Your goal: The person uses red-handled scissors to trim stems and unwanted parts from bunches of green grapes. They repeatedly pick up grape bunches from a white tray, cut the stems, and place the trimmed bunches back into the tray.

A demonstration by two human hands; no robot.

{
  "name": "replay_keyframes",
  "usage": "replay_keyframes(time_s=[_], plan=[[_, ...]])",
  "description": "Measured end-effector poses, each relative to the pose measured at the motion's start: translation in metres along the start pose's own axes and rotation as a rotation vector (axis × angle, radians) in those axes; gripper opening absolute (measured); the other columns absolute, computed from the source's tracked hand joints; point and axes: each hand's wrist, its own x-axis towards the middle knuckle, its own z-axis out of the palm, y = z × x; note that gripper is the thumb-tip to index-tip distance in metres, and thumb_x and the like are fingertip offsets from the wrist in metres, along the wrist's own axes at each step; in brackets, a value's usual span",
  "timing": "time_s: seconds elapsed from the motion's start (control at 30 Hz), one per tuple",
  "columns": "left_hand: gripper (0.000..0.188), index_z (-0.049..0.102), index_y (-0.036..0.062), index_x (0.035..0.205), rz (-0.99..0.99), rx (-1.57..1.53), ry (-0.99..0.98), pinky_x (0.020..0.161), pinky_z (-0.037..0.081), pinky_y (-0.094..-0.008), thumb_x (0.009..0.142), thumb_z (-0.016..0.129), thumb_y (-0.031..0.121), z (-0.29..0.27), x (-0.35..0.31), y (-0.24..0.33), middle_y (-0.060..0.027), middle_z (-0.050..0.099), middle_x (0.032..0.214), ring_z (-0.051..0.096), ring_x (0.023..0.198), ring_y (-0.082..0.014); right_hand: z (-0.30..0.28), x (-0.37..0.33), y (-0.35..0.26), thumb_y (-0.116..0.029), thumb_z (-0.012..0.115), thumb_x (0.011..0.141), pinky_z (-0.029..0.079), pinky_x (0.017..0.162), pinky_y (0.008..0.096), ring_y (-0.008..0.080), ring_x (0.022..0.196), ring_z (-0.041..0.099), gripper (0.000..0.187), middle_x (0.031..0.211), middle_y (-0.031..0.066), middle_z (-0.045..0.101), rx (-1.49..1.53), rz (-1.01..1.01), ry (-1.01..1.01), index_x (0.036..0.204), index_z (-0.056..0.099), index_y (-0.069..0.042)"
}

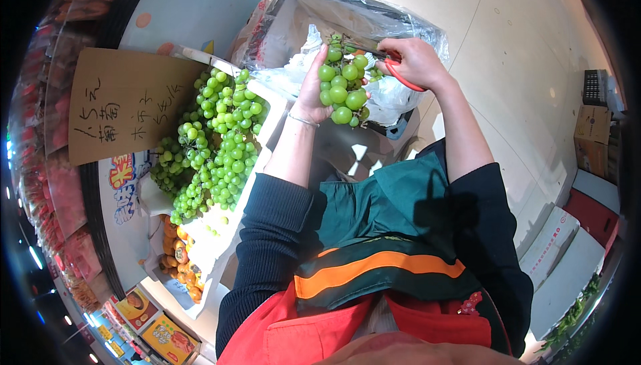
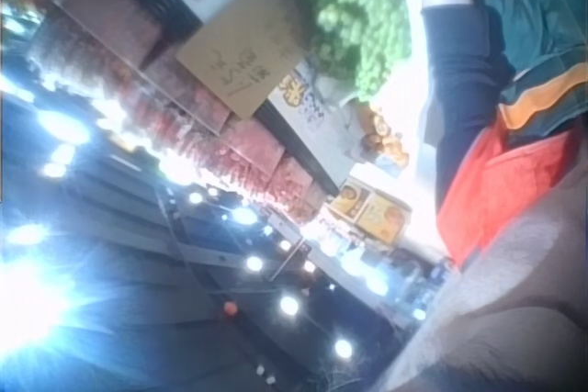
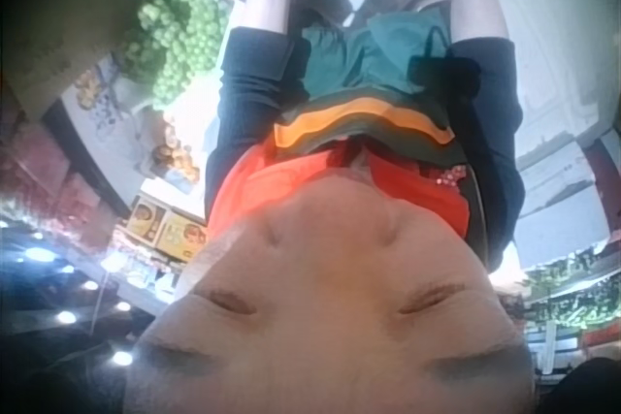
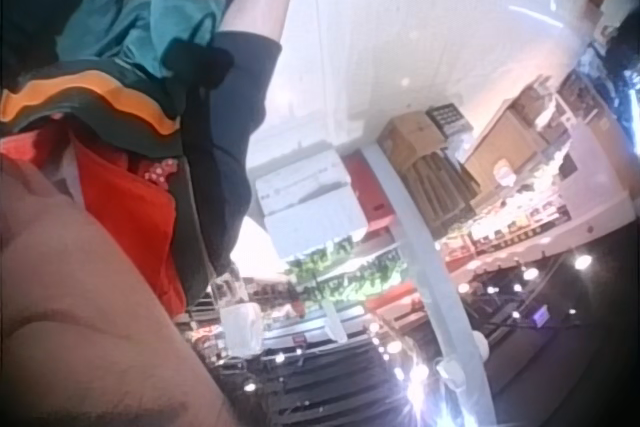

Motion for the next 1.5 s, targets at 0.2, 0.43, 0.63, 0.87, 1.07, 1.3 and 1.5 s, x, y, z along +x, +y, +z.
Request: replay_keyframes(time_s=[0.2,0.43,0.63,0.87,1.07,1.3,1.5], plan=[[0.065,0.051,0.0043,0.123,-0.017,-0.011,-0.049,0.075,0.056,-0.0501,0.093,0.038,0.060,0.003,-0.001,0.000,-0.0138,0.062,0.105,0.063,0.088,-0.0267,-0.006,-0.001,0.000,-0.037,0.064,0.079,0.050,0.067,0.0381,0.0257,0.080,0.065,0.029,0.083,0.0039,0.069,-0.027,0.046,-0.063,0.102,0.067,-0.020],[0.060,0.048,0.0063,0.126,-0.030,-0.006,-0.043,0.074,0.057,-0.0501,0.096,0.036,0.056,0.008,-0.002,-0.006,-0.0153,0.062,0.108,0.064,0.087,-0.0281,0.003,0.002,-0.006,-0.030,0.067,0.076,0.050,0.066,0.0359,0.0241,0.077,0.064,0.027,0.079,0.0050,0.066,0.001,-0.033,0.016,0.100,0.066,-0.016],[0.059,0.049,0.0061,0.125,-0.066,-0.027,-0.036,0.074,0.057,-0.0501,0.096,0.036,0.055,0.004,0.000,-0.008,-0.0150,0.062,0.107,0.064,0.086,-0.0282,0.012,0.002,-0.004,-0.032,0.065,0.078,0.051,0.069,0.0369,0.0220,0.087,0.063,0.026,0.082,0.0009,0.066,-0.033,-0.076,0.094,0.100,0.067,-0.019],[0.061,0.052,0.0032,0.121,-0.100,-0.125,-0.135,0.072,0.056,-0.0506,0.095,0.036,0.057,-0.001,0.002,-0.008,-0.0142,0.062,0.105,0.063,0.086,-0.0298,0.008,0.003,-0.011,-0.032,0.063,0.078,0.051,0.068,0.0393,0.0256,0.085,0.065,0.026,0.084,0.0032,0.068,-0.070,-0.039,0.025,0.100,0.067,-0.018],[0.064,0.052,0.0025,0.122,-0.107,-0.140,-0.161,0.071,0.055,-0.0515,0.095,0.034,0.058,-0.003,0.002,-0.007,-0.0140,0.063,0.103,0.062,0.087,-0.0311,0.007,0.004,-0.016,-0.031,0.061,0.077,0.052,0.069,0.0400,0.0286,0.082,0.066,0.028,0.085,0.0053,0.070,-0.038,0.012,-0.011,0.101,0.068,-0.019],[0.066,0.053,0.0017,0.121,-0.074,-0.142,-0.112,0.071,0.055,-0.0507,0.095,0.034,0.059,-0.002,0.003,-0.007,-0.0145,0.062,0.102,0.062,0.087,-0.0310,0.009,0.005,-0.010,-0.036,0.064,0.078,0.052,0.070,0.0394,0.0275,0.083,0.066,0.032,0.086,0.0053,0.069,0.008,0.047,-0.041,0.104,0.067,-0.018],[0.065,0.054,0.0019,0.116,0.043,-0.245,-0.133,0.069,0.055,-0.0490,0.094,0.033,0.060,-0.016,0.004,0.005,-0.0193,0.061,0.096,0.061,0.083,-0.0340,-0.002,-0.003,0.002,-0.037,0.071,0.078,0.048,0.067,0.0351,0.0258,0.075,0.063,0.039,0.079,0.0101,0.065,0.056,0.071,-0.042,0.103,0.065,-0.009]])
